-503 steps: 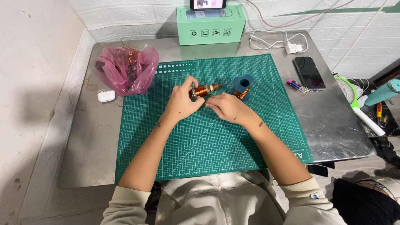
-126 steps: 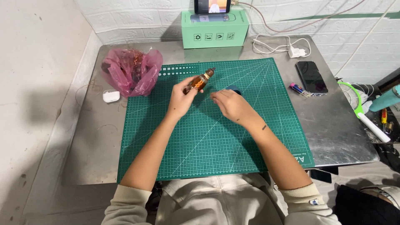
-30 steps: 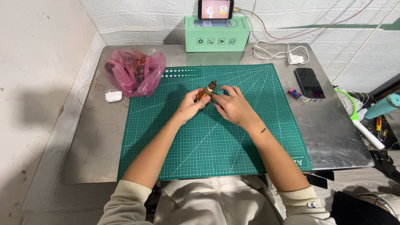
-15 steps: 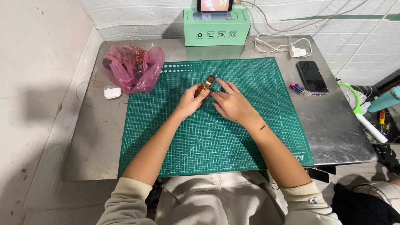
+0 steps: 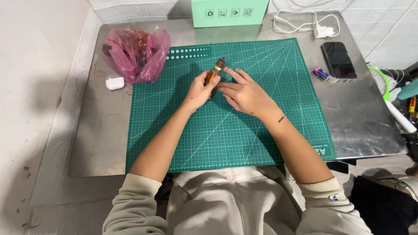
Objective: Winding thin copper wire around a small cylindrical component on a green cutting mat.
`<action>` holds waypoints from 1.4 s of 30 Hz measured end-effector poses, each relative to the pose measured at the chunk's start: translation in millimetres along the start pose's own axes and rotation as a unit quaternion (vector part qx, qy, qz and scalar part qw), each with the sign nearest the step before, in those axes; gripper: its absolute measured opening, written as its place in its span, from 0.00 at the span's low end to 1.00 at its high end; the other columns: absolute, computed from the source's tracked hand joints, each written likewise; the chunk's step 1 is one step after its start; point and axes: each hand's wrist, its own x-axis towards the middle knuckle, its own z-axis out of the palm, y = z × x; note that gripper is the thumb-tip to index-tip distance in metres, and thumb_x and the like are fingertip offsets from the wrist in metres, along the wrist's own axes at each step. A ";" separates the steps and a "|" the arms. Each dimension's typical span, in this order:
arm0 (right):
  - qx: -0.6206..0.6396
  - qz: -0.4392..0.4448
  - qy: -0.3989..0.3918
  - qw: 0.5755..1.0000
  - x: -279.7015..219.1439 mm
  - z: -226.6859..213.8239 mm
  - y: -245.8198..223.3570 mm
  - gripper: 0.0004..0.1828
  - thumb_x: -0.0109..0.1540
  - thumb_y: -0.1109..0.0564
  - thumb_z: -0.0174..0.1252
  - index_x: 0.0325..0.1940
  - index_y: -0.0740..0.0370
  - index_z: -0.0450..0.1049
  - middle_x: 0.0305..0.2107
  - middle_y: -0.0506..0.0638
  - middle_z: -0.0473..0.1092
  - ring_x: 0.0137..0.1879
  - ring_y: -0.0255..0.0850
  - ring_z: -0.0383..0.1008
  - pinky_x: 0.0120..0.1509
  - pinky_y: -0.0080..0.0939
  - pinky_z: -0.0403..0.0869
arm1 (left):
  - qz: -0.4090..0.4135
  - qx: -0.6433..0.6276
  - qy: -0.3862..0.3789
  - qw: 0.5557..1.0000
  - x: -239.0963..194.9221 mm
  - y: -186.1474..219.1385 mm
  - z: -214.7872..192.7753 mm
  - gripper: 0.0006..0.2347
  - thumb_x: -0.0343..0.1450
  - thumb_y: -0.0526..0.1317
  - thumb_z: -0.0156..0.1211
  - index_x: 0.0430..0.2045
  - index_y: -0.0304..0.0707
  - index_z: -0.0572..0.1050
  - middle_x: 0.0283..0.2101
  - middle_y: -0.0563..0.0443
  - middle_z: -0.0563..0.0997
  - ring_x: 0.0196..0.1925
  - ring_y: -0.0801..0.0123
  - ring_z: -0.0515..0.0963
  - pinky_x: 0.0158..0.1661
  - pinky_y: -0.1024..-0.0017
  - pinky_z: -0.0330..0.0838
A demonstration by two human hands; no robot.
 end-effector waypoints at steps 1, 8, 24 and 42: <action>0.005 0.003 -0.003 1.000 -0.1 -0.5 -0.4 0.09 0.60 0.55 0.55 0.41 0.58 0.77 0.41 0.47 0.75 0.66 0.48 0.61 0.66 0.49 0.60 | -0.006 -0.001 0.000 1.000 0.9 -2.9 -0.7 0.10 0.71 0.40 0.54 0.35 0.28 0.72 0.19 0.48 0.72 0.12 0.74 0.70 0.15 0.79 0.65; 0.040 0.025 0.036 0.998 6.8 -11.9 -2.4 0.09 0.61 0.58 0.52 0.38 0.61 0.78 0.35 0.49 0.74 0.54 0.45 0.68 0.57 0.44 0.66 | -0.009 0.018 -0.002 1.000 1.6 -9.5 -2.5 0.09 0.71 0.39 0.52 0.34 0.28 0.71 0.22 0.47 0.75 0.10 0.76 0.70 0.14 0.81 0.64; 0.109 0.161 -0.037 0.980 6.3 -23.5 1.1 0.20 0.58 0.54 0.59 0.52 0.61 0.70 0.46 0.54 0.59 0.50 0.57 0.70 0.49 0.52 0.74 | -0.040 0.124 0.023 0.991 0.3 9.3 -2.6 0.12 0.69 0.44 0.56 0.33 0.30 0.72 0.16 0.49 0.72 0.12 0.72 0.73 0.16 0.80 0.66; 0.233 0.217 -0.153 0.936 16.6 -33.2 -1.2 0.22 0.56 0.54 0.61 0.52 0.63 0.70 0.34 0.58 0.70 0.41 0.50 0.72 0.40 0.44 0.74 | -0.076 0.551 0.062 0.829 -0.8 8.4 -0.1 0.17 0.67 0.51 0.52 0.30 0.32 0.71 0.28 0.45 0.72 0.34 0.57 0.77 0.27 0.62 0.76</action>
